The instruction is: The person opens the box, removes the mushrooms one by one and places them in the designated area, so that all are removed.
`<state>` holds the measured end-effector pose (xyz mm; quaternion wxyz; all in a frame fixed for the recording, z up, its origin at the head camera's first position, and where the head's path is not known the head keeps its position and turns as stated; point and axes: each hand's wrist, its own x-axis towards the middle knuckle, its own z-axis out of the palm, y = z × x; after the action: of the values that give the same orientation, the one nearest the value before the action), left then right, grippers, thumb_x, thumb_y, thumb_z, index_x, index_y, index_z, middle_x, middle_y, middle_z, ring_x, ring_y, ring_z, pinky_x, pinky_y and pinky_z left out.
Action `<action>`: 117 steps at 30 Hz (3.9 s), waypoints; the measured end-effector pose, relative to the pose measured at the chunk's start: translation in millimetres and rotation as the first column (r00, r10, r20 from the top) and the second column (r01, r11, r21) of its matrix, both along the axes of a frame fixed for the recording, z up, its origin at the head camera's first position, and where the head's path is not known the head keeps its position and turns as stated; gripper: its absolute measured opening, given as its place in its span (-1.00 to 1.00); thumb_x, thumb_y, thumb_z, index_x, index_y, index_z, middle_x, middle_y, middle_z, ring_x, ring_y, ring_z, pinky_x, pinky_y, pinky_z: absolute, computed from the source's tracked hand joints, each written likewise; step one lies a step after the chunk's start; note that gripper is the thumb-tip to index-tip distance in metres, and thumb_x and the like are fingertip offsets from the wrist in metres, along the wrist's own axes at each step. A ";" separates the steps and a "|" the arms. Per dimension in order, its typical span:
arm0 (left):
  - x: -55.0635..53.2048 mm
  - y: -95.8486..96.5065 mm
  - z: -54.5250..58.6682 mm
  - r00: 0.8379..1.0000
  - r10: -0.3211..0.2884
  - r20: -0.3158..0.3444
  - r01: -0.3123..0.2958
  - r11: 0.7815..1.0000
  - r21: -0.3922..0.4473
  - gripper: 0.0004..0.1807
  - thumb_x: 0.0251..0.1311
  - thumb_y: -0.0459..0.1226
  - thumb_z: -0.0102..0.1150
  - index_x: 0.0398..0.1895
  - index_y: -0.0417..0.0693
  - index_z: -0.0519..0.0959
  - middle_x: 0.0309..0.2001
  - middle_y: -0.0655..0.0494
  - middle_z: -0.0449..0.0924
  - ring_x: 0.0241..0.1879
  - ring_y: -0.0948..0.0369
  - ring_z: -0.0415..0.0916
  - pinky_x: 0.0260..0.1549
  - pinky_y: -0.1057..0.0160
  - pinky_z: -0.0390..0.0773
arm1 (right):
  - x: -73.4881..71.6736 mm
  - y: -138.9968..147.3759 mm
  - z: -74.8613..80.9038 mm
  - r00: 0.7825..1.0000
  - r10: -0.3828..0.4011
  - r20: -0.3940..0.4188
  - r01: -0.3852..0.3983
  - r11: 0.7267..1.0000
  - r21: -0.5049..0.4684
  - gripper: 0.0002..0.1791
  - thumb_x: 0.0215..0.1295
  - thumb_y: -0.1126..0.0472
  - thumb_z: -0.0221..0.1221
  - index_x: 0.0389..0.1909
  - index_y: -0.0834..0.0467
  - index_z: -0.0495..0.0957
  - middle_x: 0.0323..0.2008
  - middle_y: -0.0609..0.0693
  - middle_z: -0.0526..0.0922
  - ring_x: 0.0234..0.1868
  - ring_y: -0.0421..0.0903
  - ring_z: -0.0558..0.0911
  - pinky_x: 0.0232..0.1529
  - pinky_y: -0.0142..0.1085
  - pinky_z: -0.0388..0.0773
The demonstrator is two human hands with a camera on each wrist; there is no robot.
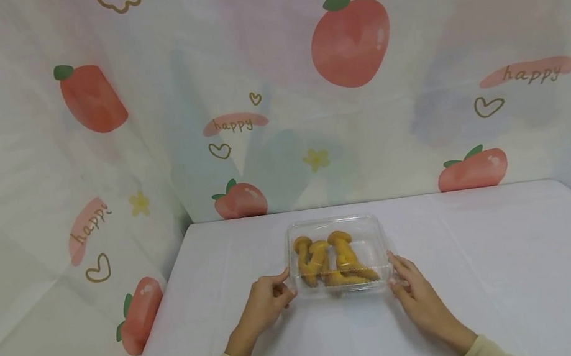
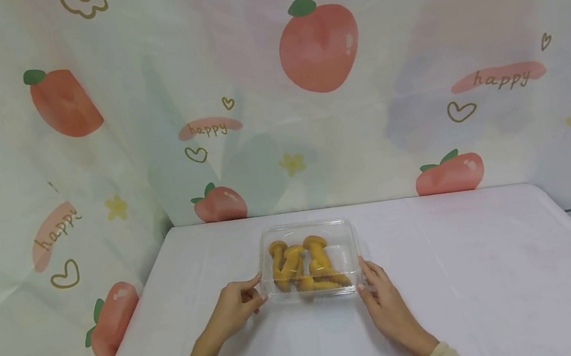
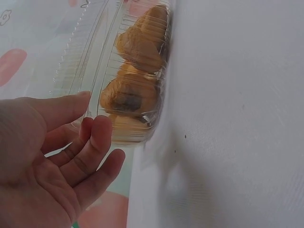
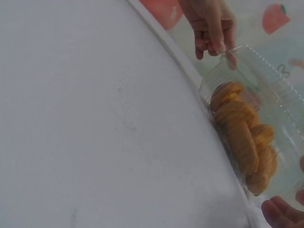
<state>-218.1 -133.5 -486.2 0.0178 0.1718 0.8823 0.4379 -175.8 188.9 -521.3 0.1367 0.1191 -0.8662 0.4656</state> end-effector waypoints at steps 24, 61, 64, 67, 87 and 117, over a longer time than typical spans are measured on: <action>3.8 -11.9 15.8 0.999 -0.037 0.025 0.040 0.995 -0.092 -0.40 0.23 -0.33 0.36 0.34 -0.30 0.47 -0.28 -0.02 0.78 -0.36 0.32 0.63 -0.43 0.43 0.59 | -2.3 19.1 31.0 0.984 0.115 0.133 -0.106 0.992 -0.075 -0.36 0.37 0.32 0.25 0.42 0.35 0.30 0.30 0.43 0.47 -0.04 -0.06 0.72 -0.15 -0.43 0.68; 10.4 -17.2 36.0 0.993 -0.015 -0.117 0.001 0.993 -0.118 -0.45 0.31 -0.11 0.30 0.34 -0.07 0.53 0.41 -0.09 0.46 0.18 -0.07 0.62 0.21 -0.16 0.56 | 2.8 27.9 56.2 0.992 0.055 0.113 -0.064 0.995 0.076 -0.38 0.40 0.16 0.26 0.38 0.32 0.35 0.39 0.33 0.41 0.32 0.33 0.48 0.14 0.11 0.61; 11.6 -16.6 38.1 0.991 -0.014 -0.130 0.002 0.996 -0.092 -0.46 0.33 -0.11 0.29 0.33 -0.08 0.54 0.41 -0.09 0.46 0.18 -0.06 0.63 0.21 -0.17 0.55 | 3.4 28.4 58.2 0.993 0.057 0.101 -0.066 0.994 0.083 -0.36 0.42 0.14 0.24 0.39 0.36 0.33 0.44 0.34 0.35 0.40 0.33 0.40 0.19 0.15 0.56; 12.2 -15.7 40.5 0.991 -0.004 -0.133 -0.006 0.997 -0.076 -0.48 0.34 -0.11 0.28 0.32 -0.07 0.54 0.38 -0.07 0.50 0.18 -0.04 0.63 0.21 -0.19 0.55 | 3.7 29.0 59.2 0.994 0.059 0.094 -0.068 0.994 0.088 -0.38 0.44 0.12 0.22 0.38 0.37 0.35 0.45 0.33 0.35 0.43 0.32 0.35 0.23 0.18 0.52; 10.3 -18.3 56.2 0.988 -0.014 -0.154 0.012 1.000 -0.010 -0.50 0.41 -0.13 0.20 0.35 -0.09 0.50 0.25 -0.06 0.62 0.13 0.01 0.66 0.19 -0.09 0.60 | 4.9 26.2 74.5 0.998 0.067 -0.012 -0.067 0.997 0.044 -0.51 0.48 0.24 0.14 0.36 0.30 0.39 0.27 0.32 0.55 0.14 -0.05 0.68 0.06 -0.49 0.60; -25.2 -13.8 58.6 0.975 -0.034 -0.221 0.051 0.996 0.070 -0.31 0.39 -0.19 0.22 0.52 -0.14 0.27 0.42 -0.16 0.42 0.26 -0.10 0.51 0.18 -0.12 0.59 | -23.4 28.0 92.4 0.992 0.116 0.042 -0.116 0.993 -0.009 -0.33 0.53 0.21 0.09 0.51 0.40 0.13 0.46 0.39 0.30 0.33 0.33 0.46 0.05 -0.78 0.36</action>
<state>-243.3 -147.3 -427.6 -0.0768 0.2383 0.8579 0.4487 -199.2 216.9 -429.0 0.0914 0.1589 -0.8590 0.4781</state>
